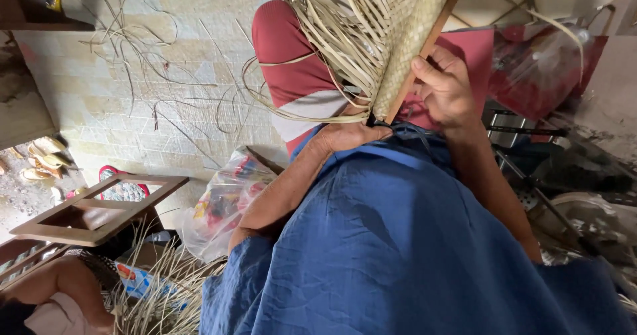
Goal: The person weaves dried palm fronds into a basket by hand, repeatedly threading and pulling strands through the existing weave. The basket is held between the legs while the hands interlace new material to expand the structure.
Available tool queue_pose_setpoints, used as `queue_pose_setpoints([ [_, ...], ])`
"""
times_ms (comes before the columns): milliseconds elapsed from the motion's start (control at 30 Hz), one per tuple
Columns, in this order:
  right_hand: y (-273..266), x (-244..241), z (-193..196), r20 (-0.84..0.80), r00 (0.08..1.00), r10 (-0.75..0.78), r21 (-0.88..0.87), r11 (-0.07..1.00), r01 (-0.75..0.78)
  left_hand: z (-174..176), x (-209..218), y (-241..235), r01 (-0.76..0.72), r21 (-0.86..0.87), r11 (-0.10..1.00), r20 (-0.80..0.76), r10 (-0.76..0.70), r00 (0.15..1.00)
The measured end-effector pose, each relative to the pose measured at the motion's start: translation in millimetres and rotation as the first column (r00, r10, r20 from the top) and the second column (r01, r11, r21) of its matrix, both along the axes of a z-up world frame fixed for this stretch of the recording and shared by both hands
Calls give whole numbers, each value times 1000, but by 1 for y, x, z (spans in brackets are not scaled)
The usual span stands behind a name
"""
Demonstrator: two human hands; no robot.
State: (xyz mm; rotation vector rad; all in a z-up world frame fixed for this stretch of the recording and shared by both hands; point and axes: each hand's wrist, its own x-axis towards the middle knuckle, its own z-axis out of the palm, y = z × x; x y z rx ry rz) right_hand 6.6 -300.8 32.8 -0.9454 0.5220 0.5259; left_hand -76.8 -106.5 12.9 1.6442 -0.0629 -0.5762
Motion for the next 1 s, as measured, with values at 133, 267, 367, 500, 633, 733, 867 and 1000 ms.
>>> queue_pose_setpoints([
  [133, 6, -8, -4, 18, 999, 33, -164, 986, -30, 36, 10, 4, 43, -13, 999, -46, -44, 998],
  [267, -1, -4, 0, 332, 931, 152, -8, 987, -159, 58, 24, 7, 215, 135, 967, 87, -228, 970],
  [367, 6, -8, 4, 404, 903, 149, -110, 987, -113, 59, 27, 9, 184, -96, 978, 52, -180, 982],
  [500, 15, -11, 15, 252, 965, 69, -322, 947, 17, 45, 23, 12, 203, -123, 971, -15, -206, 978],
  [633, 16, -11, 14, 211, 977, 23, -292, 956, 40, 36, 24, 17, 247, -136, 959, -25, -253, 967],
  [733, 14, -6, 28, 239, 965, 105, -292, 956, -32, -34, -20, 18, -80, -566, 821, -430, -211, 878],
  [867, 6, 7, 45, 283, 951, 126, 137, 976, -170, 19, 4, 10, -273, -671, 689, -354, 25, 935],
  [1000, -2, 1, 38, 69, 997, -28, -84, 996, 33, 23, 6, 12, -313, -201, 928, -472, 188, 861],
])
